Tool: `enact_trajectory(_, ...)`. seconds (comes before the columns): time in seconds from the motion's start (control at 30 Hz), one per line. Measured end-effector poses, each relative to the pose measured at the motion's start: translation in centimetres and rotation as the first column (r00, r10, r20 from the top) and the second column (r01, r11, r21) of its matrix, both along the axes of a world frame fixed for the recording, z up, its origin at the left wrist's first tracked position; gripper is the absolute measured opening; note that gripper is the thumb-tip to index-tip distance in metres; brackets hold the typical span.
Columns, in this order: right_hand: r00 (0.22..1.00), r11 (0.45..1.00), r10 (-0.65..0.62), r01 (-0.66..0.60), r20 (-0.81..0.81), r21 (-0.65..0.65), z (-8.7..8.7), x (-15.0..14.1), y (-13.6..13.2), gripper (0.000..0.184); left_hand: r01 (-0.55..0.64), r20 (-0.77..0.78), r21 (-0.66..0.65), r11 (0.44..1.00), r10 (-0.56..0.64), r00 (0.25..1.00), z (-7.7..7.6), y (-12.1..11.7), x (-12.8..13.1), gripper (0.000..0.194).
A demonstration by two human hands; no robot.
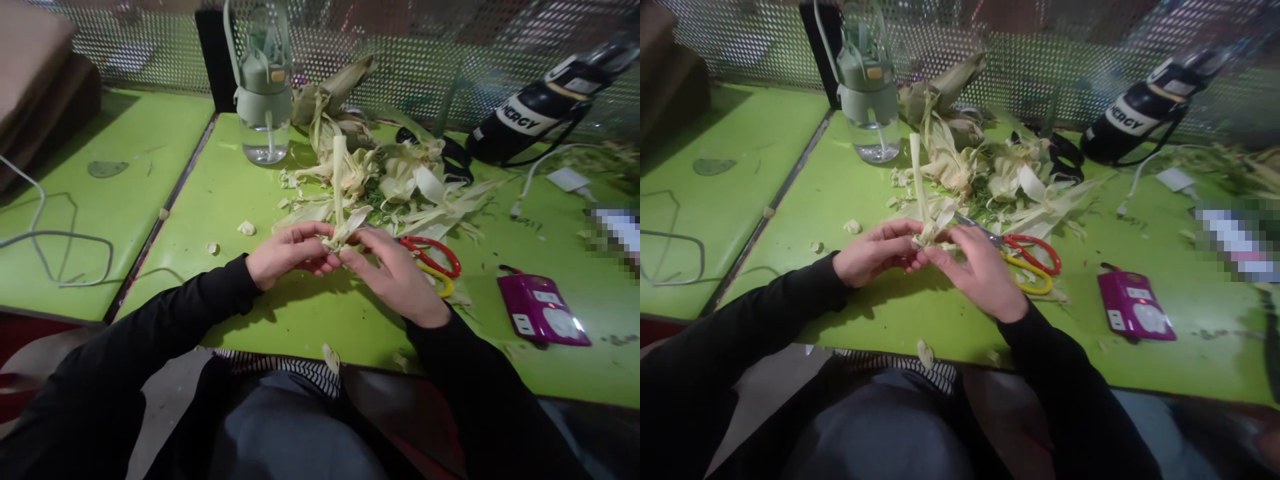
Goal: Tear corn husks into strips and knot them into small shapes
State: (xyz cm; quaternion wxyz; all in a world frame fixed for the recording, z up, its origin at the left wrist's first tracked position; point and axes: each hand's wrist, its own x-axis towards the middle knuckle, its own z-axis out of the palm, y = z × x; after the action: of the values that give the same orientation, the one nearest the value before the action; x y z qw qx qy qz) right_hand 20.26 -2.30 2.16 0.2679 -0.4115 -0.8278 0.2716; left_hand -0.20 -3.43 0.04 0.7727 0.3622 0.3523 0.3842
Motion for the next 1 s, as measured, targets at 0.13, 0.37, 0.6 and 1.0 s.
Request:
enact_trajectory(0.13,0.984,0.957,0.105,-0.138,-0.142,-0.255,-0.4,-0.5,0.1,0.034,0.039,-0.053,0.114,0.993,-0.033,0.998,0.0,-0.1,-0.1,0.049)
enact_trajectory(0.37,0.918,0.892,-0.025,-0.159,-0.397,-0.423,-1.5,-0.9,0.0,0.033,0.093,-0.165,0.163,0.982,-0.066,0.984,0.5,-0.1,-0.4,0.053)
enact_trajectory(0.6,0.926,0.805,0.046,-0.256,-0.375,-0.535,-1.0,-0.9,-0.4,0.036,0.083,-0.196,0.171,0.982,-0.049,0.979,1.1,-0.4,-0.2,0.053)
enact_trajectory(1.0,0.77,0.757,-0.178,-0.291,-0.613,-0.585,-0.6,-0.4,-0.8,0.026,0.29,-0.385,0.223,0.931,-0.19,0.903,0.5,0.5,-1.5,0.036)
